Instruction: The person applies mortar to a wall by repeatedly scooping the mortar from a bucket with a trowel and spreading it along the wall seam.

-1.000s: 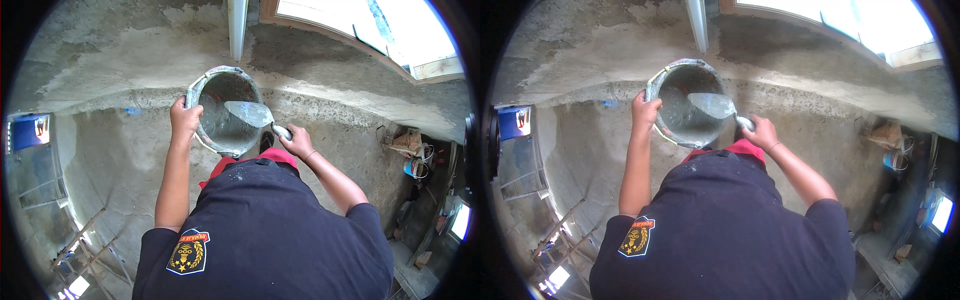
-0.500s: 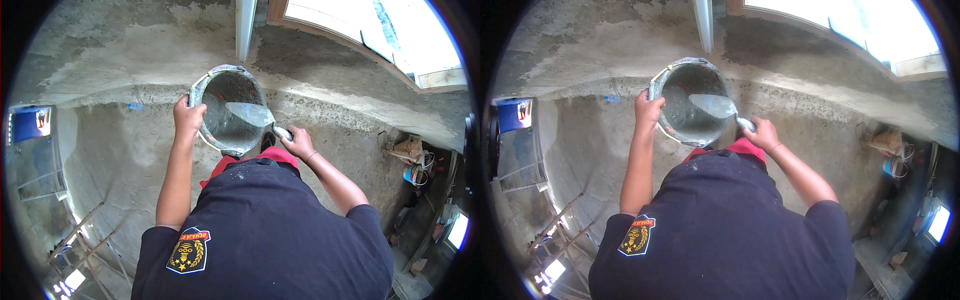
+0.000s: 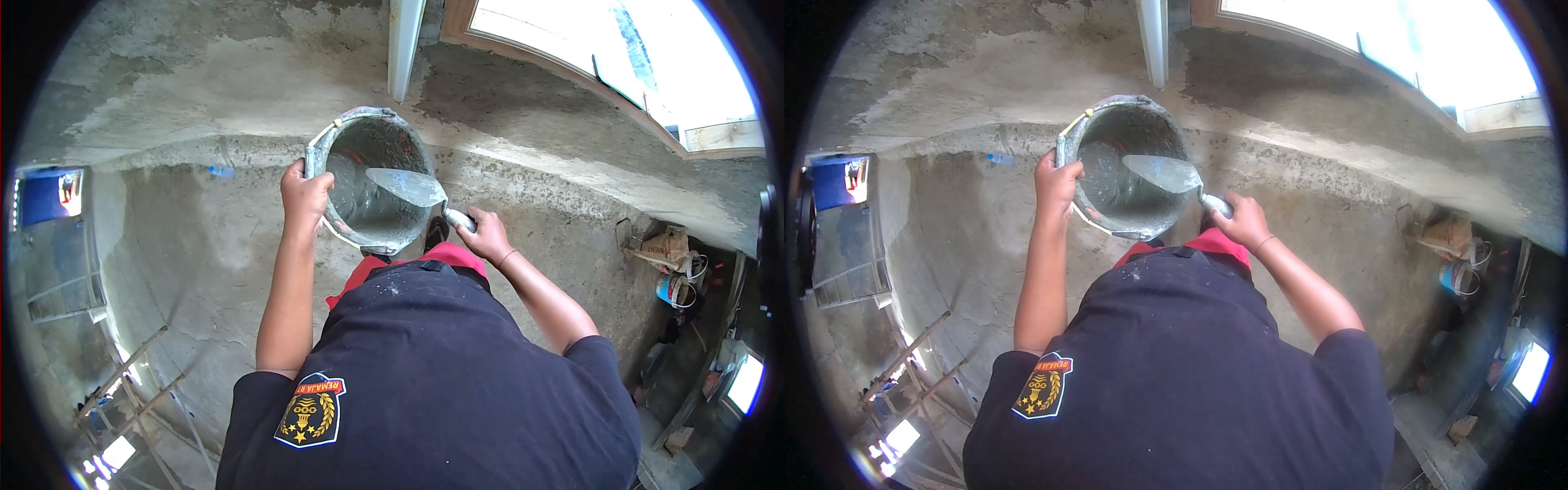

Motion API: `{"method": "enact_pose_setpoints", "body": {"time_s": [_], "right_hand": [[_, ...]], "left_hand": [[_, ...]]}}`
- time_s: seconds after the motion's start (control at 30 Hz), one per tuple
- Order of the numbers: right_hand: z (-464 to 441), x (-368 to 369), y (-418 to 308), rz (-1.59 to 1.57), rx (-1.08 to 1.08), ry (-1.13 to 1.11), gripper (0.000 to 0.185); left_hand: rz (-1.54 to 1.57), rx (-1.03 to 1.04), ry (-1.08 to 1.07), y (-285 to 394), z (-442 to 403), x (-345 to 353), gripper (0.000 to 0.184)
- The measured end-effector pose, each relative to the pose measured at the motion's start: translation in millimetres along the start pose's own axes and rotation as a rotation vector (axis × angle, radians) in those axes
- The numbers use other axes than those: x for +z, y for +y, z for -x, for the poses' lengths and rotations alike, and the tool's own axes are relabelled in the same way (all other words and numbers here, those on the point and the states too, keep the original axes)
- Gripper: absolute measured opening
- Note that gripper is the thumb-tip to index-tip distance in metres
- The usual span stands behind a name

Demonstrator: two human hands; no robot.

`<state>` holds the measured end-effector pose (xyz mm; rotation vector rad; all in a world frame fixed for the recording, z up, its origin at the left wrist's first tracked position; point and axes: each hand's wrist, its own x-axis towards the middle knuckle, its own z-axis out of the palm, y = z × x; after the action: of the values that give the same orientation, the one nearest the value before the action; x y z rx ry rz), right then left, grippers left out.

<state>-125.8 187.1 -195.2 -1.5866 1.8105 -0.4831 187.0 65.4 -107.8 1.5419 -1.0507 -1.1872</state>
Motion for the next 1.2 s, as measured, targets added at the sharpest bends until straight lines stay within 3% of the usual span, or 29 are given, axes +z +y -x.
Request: {"method": "enact_pose_setpoints", "body": {"time_s": [0.17,0.67,1.2], "right_hand": [[5.6,-4.3,-1.6,0.047,0.000,-0.083,0.041],[-3.1,-27.7,17.3,0.189,-0.148,0.046,0.039],[-5.9,-25.0,47.5,0.137,-0.053,-0.028,0.042]], "left_hand": [[-0.026,-0.013,0.007,-3.2,1.1,0.4,0.017],[0.098,-0.027,0.080,-19.4,4.1,13.8,0.015],[0.119,-0.046,0.112,-41.1,-2.3,25.9,0.013]]}}
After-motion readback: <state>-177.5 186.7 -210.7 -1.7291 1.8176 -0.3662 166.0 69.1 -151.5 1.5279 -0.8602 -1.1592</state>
